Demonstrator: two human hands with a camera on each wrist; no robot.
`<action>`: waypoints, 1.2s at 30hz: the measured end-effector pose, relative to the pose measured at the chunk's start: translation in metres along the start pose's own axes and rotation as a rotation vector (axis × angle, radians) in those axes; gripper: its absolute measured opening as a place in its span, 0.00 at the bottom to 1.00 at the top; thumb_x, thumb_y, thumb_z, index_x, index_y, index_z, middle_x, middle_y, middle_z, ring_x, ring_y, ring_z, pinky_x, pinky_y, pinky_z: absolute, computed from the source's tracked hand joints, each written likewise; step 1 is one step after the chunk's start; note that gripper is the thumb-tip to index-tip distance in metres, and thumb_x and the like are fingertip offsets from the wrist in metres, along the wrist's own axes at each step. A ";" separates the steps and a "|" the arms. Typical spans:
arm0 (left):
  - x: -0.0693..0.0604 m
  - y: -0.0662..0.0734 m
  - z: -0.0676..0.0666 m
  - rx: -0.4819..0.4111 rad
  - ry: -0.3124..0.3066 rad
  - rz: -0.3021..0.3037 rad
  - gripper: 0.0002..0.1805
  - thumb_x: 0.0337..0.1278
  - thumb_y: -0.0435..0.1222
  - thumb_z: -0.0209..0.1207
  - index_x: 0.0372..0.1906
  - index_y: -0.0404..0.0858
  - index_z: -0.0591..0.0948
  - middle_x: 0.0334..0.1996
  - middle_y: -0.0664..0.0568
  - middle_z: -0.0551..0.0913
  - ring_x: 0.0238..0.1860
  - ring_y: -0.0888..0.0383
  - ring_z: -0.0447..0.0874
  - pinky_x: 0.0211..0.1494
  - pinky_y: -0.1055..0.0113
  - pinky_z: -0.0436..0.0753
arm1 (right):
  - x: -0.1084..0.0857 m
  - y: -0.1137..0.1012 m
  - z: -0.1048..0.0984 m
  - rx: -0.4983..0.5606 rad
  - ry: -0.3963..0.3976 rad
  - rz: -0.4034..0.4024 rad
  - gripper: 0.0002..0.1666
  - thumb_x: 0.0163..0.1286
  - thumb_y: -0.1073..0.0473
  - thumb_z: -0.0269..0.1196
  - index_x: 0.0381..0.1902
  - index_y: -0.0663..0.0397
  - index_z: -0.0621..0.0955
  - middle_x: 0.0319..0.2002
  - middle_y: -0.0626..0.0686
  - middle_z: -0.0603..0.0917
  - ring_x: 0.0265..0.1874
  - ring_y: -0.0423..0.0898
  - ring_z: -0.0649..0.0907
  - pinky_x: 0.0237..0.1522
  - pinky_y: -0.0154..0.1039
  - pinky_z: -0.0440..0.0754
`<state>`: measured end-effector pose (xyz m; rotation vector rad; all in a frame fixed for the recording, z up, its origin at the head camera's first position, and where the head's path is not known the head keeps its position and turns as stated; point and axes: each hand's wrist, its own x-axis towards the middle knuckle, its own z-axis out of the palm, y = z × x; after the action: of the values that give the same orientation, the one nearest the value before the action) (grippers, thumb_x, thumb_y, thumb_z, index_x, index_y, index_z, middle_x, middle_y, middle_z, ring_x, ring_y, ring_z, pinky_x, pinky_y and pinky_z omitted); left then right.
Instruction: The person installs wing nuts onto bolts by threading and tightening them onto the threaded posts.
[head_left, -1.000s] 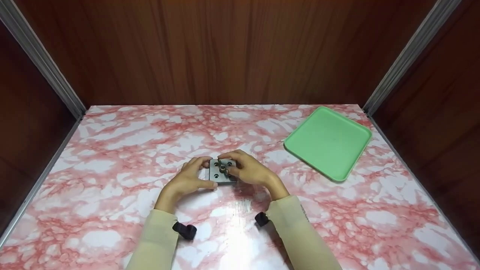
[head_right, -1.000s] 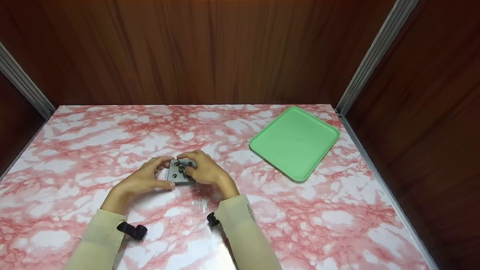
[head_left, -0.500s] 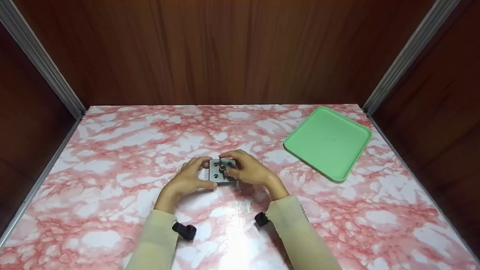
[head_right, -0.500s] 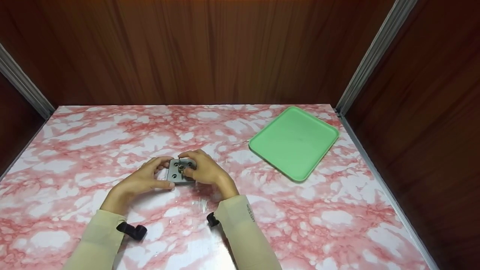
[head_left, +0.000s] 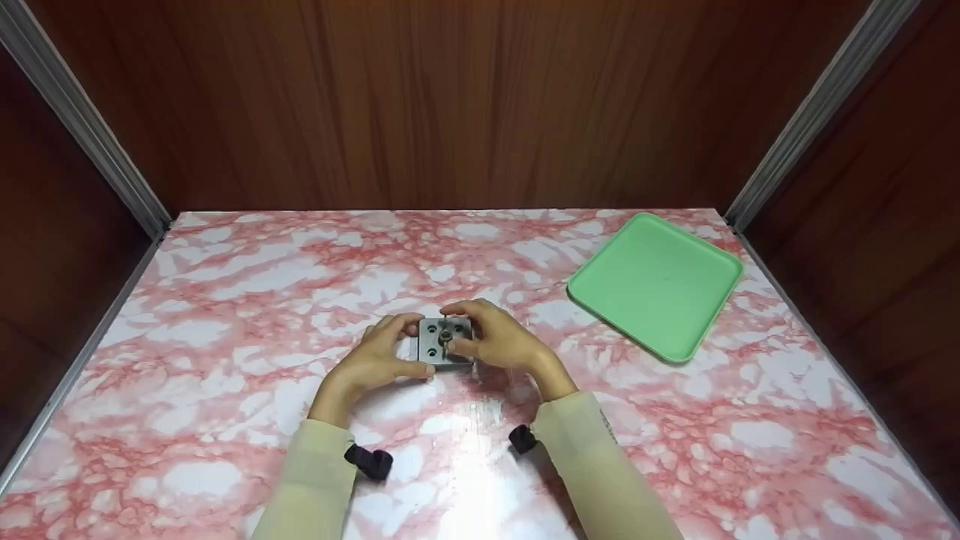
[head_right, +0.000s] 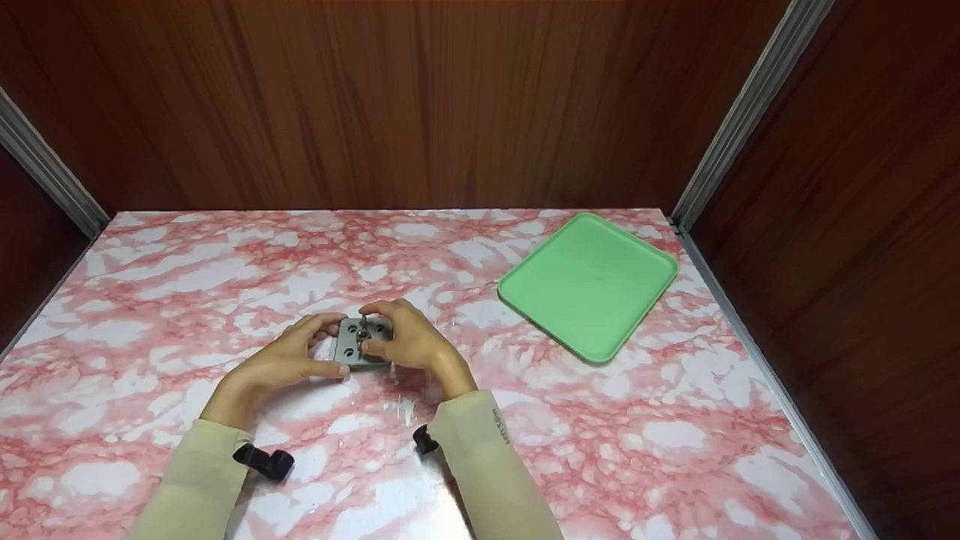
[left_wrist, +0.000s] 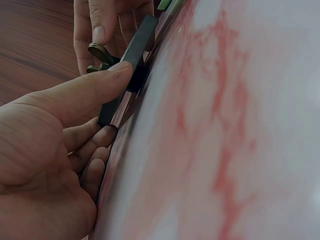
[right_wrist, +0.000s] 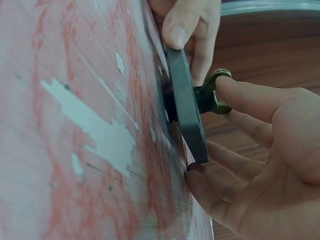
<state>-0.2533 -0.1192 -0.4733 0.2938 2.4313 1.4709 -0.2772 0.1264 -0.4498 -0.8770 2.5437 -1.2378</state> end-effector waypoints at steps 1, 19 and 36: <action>0.000 0.000 0.000 -0.003 0.000 -0.001 0.51 0.48 0.39 0.80 0.79 0.44 0.68 0.69 0.48 0.73 0.72 0.46 0.62 0.77 0.44 0.62 | 0.000 0.000 0.000 0.002 0.002 0.001 0.32 0.72 0.62 0.71 0.72 0.61 0.76 0.64 0.62 0.80 0.55 0.55 0.78 0.62 0.52 0.76; 0.000 -0.001 -0.001 -0.013 -0.004 0.003 0.50 0.49 0.37 0.80 0.78 0.44 0.70 0.68 0.49 0.72 0.74 0.45 0.60 0.79 0.43 0.60 | 0.002 0.000 0.006 0.031 0.050 0.055 0.28 0.70 0.60 0.73 0.65 0.61 0.78 0.53 0.59 0.84 0.48 0.54 0.83 0.55 0.48 0.79; 0.000 -0.001 0.000 0.008 0.004 0.016 0.51 0.48 0.38 0.81 0.78 0.42 0.69 0.67 0.48 0.73 0.74 0.44 0.61 0.79 0.43 0.60 | 0.001 -0.003 0.007 0.024 0.070 0.082 0.30 0.68 0.57 0.76 0.63 0.59 0.79 0.53 0.57 0.85 0.47 0.53 0.84 0.54 0.47 0.80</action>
<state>-0.2538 -0.1200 -0.4744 0.3132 2.4446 1.4705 -0.2742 0.1199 -0.4521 -0.7288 2.5846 -1.2938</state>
